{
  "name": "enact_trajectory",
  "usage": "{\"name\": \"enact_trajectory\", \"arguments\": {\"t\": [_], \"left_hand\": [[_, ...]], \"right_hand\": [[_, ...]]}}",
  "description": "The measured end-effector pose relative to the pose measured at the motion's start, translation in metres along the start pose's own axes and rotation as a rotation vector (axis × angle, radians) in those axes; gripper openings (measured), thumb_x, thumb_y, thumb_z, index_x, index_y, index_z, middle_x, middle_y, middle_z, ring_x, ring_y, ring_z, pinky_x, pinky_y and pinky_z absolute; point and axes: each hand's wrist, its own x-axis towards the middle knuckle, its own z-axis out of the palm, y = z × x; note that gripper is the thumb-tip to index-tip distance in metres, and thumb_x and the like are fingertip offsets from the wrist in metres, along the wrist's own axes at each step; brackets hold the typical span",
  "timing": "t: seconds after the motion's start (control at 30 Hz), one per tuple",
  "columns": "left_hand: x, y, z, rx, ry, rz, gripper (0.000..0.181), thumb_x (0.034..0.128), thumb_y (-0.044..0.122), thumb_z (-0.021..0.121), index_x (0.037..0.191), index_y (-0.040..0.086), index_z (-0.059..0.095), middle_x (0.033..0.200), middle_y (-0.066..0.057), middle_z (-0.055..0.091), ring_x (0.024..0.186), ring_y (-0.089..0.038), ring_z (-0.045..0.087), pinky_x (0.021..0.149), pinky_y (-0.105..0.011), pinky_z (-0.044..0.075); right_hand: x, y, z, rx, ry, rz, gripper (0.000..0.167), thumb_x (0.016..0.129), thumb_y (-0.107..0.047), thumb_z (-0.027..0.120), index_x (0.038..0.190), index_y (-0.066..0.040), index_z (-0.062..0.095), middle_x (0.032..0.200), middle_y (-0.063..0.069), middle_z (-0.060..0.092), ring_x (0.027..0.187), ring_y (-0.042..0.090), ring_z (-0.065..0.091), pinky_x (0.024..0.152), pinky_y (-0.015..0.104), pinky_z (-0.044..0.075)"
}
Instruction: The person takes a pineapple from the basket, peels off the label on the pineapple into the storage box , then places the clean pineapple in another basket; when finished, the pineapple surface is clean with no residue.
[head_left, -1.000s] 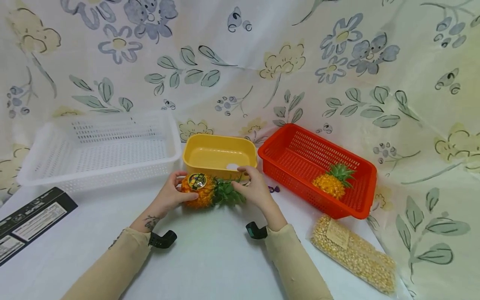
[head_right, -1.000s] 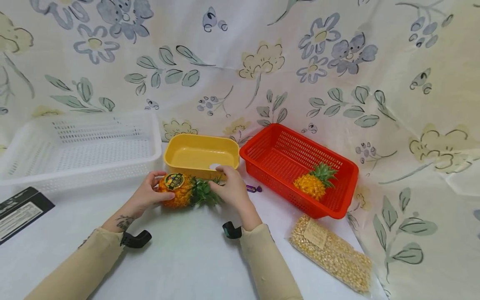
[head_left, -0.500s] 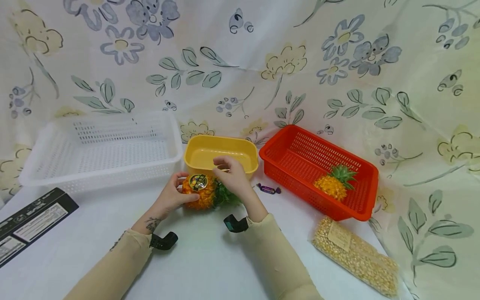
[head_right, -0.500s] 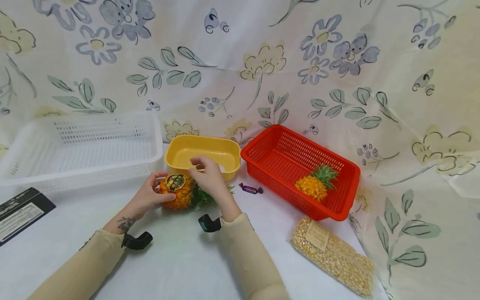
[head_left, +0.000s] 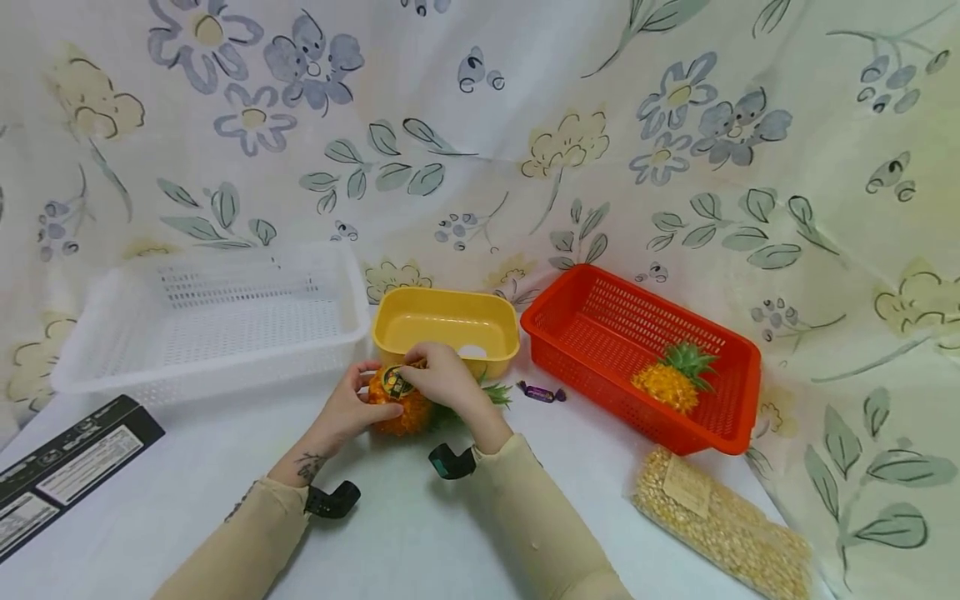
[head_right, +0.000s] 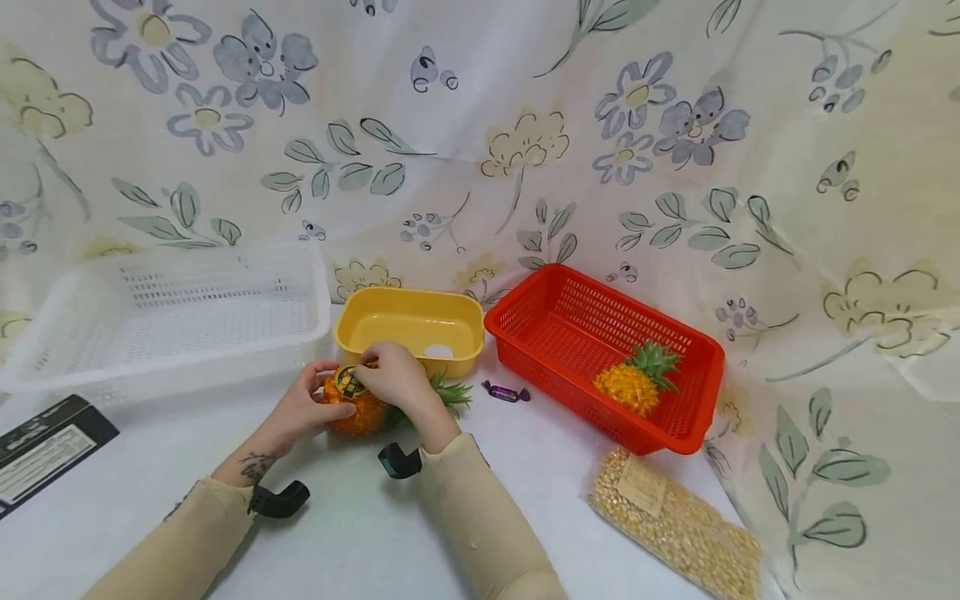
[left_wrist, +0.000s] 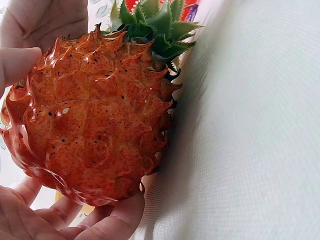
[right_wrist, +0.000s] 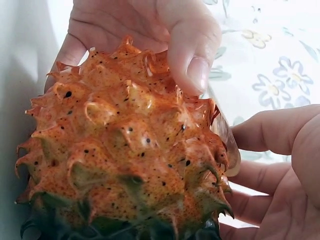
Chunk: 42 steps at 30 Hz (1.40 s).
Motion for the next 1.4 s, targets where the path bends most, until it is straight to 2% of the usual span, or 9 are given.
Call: {"name": "enact_trajectory", "arguments": {"t": [0.33,0.5,0.6,0.67,0.83,1.03,1.23,1.33,1.4], "left_hand": [[-0.001,0.003,0.001,0.018,-0.002,-0.005,0.077,0.0765,0.018,0.074,0.136,0.008,0.026,0.135,-0.020,0.036,0.105,-0.029,0.049,0.079,-0.028,0.049],[0.000,0.003,0.001,0.025,-0.004,-0.001,0.077,0.0767,0.019,0.074,0.136,0.008,0.026,0.134,-0.020,0.036,0.104,-0.029,0.050,0.078,-0.029,0.049],[0.000,0.003,0.001,0.024,-0.005,-0.002,0.076,0.0770,0.018,0.073,0.136,0.008,0.026,0.134,-0.020,0.036,0.104,-0.029,0.050,0.079,-0.029,0.050],[-0.001,0.003,0.000,0.020,-0.005,-0.003,0.076,0.0770,0.018,0.073,0.136,0.009,0.026,0.134,-0.020,0.036,0.104,-0.029,0.050,0.080,-0.029,0.050],[-0.001,0.002,-0.002,0.016,-0.006,-0.006,0.076,0.0771,0.019,0.073,0.136,0.009,0.026,0.135,-0.019,0.035,0.106,-0.030,0.050,0.081,-0.031,0.050],[0.001,-0.001,-0.003,0.018,-0.011,-0.013,0.077,0.0768,0.021,0.074,0.135,0.009,0.026,0.135,-0.019,0.035,0.109,-0.033,0.049,0.084,-0.034,0.051],[0.001,0.000,-0.002,0.034,0.003,-0.025,0.080,0.0750,0.023,0.076,0.136,0.009,0.026,0.136,-0.019,0.035,0.110,-0.034,0.049,0.083,-0.035,0.051],[0.000,0.000,-0.002,0.025,0.005,-0.020,0.080,0.0751,0.022,0.076,0.137,0.008,0.026,0.136,-0.020,0.035,0.109,-0.034,0.049,0.082,-0.034,0.050],[0.000,0.000,-0.001,0.015,0.001,-0.013,0.080,0.0755,0.021,0.075,0.137,0.008,0.025,0.136,-0.021,0.035,0.110,-0.034,0.049,0.082,-0.034,0.050]], "right_hand": [[-0.001,-0.001,0.000,0.036,0.048,0.011,0.017,0.084,-0.020,0.066,0.098,-0.009,0.064,0.092,0.002,0.063,0.079,0.013,0.055,0.069,0.023,0.049],[-0.003,-0.007,-0.001,0.070,0.105,-0.039,0.010,0.083,-0.013,0.066,0.091,-0.011,0.062,0.090,0.001,0.062,0.074,0.013,0.052,0.066,0.021,0.047],[-0.005,-0.009,-0.001,0.075,0.132,-0.096,0.008,0.083,-0.010,0.066,0.088,-0.011,0.061,0.090,0.001,0.061,0.071,0.013,0.049,0.064,0.020,0.046],[-0.007,-0.010,-0.001,0.075,0.141,-0.150,0.007,0.082,-0.008,0.066,0.087,-0.009,0.061,0.092,0.002,0.061,0.074,0.014,0.051,0.068,0.022,0.048],[-0.018,-0.016,-0.007,0.065,0.129,-0.274,0.004,0.081,-0.004,0.065,0.084,-0.006,0.062,0.100,0.006,0.062,0.095,0.017,0.056,0.089,0.031,0.048],[-0.029,-0.024,-0.022,0.066,0.132,-0.354,0.002,0.082,-0.004,0.063,0.082,-0.004,0.061,0.109,0.010,0.064,0.105,0.021,0.057,0.095,0.034,0.046],[-0.016,-0.029,-0.051,-0.090,0.248,-0.379,0.004,0.082,-0.007,0.064,0.083,-0.003,0.063,0.110,0.010,0.065,0.107,0.023,0.057,0.098,0.034,0.044],[-0.004,-0.031,-0.068,-0.184,0.262,-0.344,0.007,0.084,-0.008,0.061,0.087,-0.004,0.065,0.111,0.010,0.063,0.103,0.024,0.058,0.092,0.033,0.047],[0.006,-0.030,-0.079,-0.279,0.264,-0.329,0.011,0.085,-0.009,0.058,0.090,-0.004,0.067,0.108,0.010,0.063,0.095,0.024,0.059,0.084,0.033,0.050]]}}
